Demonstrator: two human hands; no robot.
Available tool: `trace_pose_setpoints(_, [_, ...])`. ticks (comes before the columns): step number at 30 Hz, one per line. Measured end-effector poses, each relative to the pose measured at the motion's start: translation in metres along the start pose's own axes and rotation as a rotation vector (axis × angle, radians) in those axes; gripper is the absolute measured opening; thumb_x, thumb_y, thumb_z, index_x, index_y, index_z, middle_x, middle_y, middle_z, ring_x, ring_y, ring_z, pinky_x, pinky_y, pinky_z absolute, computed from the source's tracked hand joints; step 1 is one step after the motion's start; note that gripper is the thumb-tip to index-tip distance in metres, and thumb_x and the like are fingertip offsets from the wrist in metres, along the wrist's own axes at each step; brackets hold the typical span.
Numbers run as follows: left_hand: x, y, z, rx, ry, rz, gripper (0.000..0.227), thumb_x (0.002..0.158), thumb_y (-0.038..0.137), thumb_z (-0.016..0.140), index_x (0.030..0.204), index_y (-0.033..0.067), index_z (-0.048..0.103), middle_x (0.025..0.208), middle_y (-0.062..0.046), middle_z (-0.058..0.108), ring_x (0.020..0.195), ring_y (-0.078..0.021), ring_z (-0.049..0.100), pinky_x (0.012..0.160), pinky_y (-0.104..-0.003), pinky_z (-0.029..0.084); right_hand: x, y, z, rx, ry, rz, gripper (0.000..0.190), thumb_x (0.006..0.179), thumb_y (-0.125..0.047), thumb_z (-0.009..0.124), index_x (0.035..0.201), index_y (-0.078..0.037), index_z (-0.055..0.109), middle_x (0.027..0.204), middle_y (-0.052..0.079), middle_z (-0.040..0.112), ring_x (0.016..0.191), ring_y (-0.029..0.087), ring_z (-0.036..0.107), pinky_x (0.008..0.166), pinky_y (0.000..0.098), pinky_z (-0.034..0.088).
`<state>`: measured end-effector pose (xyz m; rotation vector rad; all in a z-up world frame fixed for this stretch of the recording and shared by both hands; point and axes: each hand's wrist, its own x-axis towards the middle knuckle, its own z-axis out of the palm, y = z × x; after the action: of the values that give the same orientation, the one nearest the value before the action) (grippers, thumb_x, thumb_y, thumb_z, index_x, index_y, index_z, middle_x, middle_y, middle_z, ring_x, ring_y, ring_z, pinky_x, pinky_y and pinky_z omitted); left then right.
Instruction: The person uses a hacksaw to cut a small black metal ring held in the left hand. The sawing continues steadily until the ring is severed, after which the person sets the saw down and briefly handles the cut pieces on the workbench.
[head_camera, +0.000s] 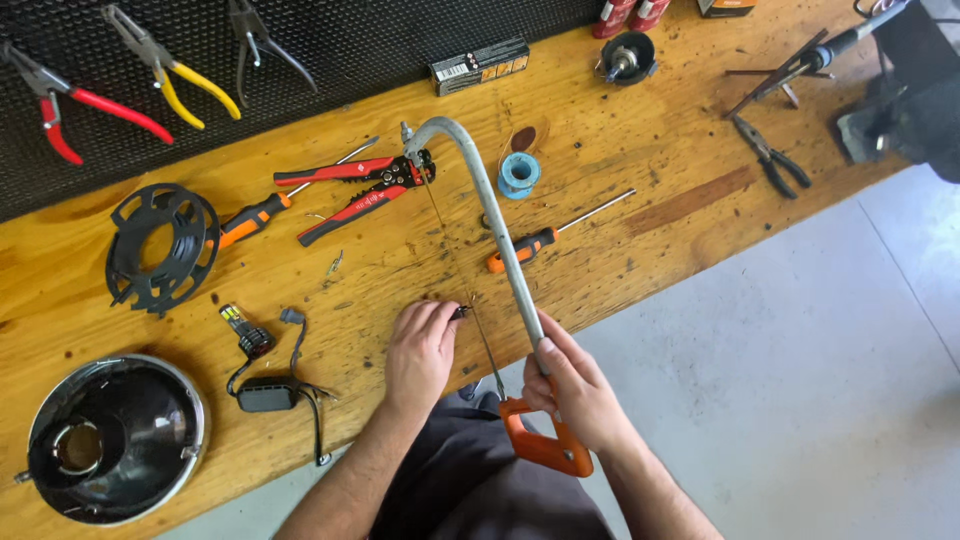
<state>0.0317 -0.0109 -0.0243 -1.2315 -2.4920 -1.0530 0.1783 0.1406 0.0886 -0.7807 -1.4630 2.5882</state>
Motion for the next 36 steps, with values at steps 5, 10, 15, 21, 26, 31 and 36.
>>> trace_pose_setpoints(5, [-0.004,-0.008,0.015,0.059,0.092,0.023,0.019,0.096,0.020,0.072,0.113,0.0119,0.072,0.103,-0.008,0.073,0.105,-0.0273,0.070,0.095,-0.038,0.054,0.003,0.026,-0.013,-0.094,-0.057,-0.153,0.049,0.109,-0.013,0.035,0.158,-0.008,0.036,0.062,0.007,0.036,0.050,0.019,0.044,0.042,0.0250,0.038])
trace_pose_setpoints(10, [-0.001,-0.002,0.010,0.037,0.083,0.019,0.020,0.095,0.020,0.074,0.113,0.0137,0.072,0.105,-0.005,0.073,0.101,-0.0247,0.070,0.090,-0.037,0.055,-0.002,0.038,-0.022,-0.171,-0.054,-0.181,0.050,0.110,-0.012,0.035,0.160,-0.007,0.033,0.063,0.006,0.039,0.053,0.017,0.043,0.043,0.0249,0.038])
trace_pose_setpoints(15, [0.001,0.003,0.005,-0.012,0.068,0.008,0.018,0.096,0.016,0.073,0.113,0.0107,0.072,0.105,-0.007,0.074,0.101,-0.0260,0.071,0.090,-0.036,0.055,0.006,0.045,-0.033,0.055,0.018,-0.128,0.049,0.110,-0.016,0.035,0.159,-0.013,0.035,0.063,0.005,0.029,0.047,0.018,0.034,0.045,0.0317,0.037])
trace_pose_setpoints(21, [0.000,-0.004,0.007,-0.052,0.083,0.011,0.021,0.094,0.020,0.073,0.114,0.0117,0.072,0.106,-0.007,0.075,0.102,-0.0273,0.070,0.090,-0.037,0.056,0.008,0.032,-0.033,0.172,0.049,-0.084,0.049,0.110,-0.019,0.038,0.159,-0.015,0.037,0.064,0.000,0.028,0.045,0.014,0.032,0.049,0.0359,0.038])
trace_pose_setpoints(26, [0.000,-0.008,0.009,-0.076,0.079,0.026,0.020,0.093,0.019,0.074,0.112,0.0113,0.071,0.104,-0.008,0.075,0.100,-0.0278,0.071,0.090,-0.037,0.056,0.003,0.038,-0.033,0.071,0.051,-0.080,0.050,0.110,-0.020,0.036,0.160,-0.015,0.035,0.065,0.001,0.029,0.046,0.014,0.033,0.052,0.0396,0.043])
trace_pose_setpoints(31, [0.004,-0.005,-0.001,-0.075,-0.031,0.023,0.021,0.095,0.010,0.071,0.115,0.0065,0.067,0.110,-0.007,0.073,0.101,-0.0267,0.062,0.090,-0.039,0.051,-0.029,0.025,-0.003,0.071,0.139,0.028,0.046,0.109,-0.024,0.039,0.151,-0.010,0.050,0.063,0.003,0.028,0.045,0.014,0.024,0.048,0.0278,0.026])
trace_pose_setpoints(36, [0.004,-0.006,-0.001,-0.090,-0.041,0.043,0.022,0.096,0.008,0.069,0.117,0.0049,0.067,0.112,-0.008,0.074,0.102,-0.0273,0.063,0.091,-0.040,0.051,-0.026,0.020,-0.003,0.164,0.152,0.040,0.045,0.108,-0.024,0.040,0.151,-0.013,0.051,0.064,0.002,0.025,0.050,0.015,0.022,0.052,0.0308,0.027])
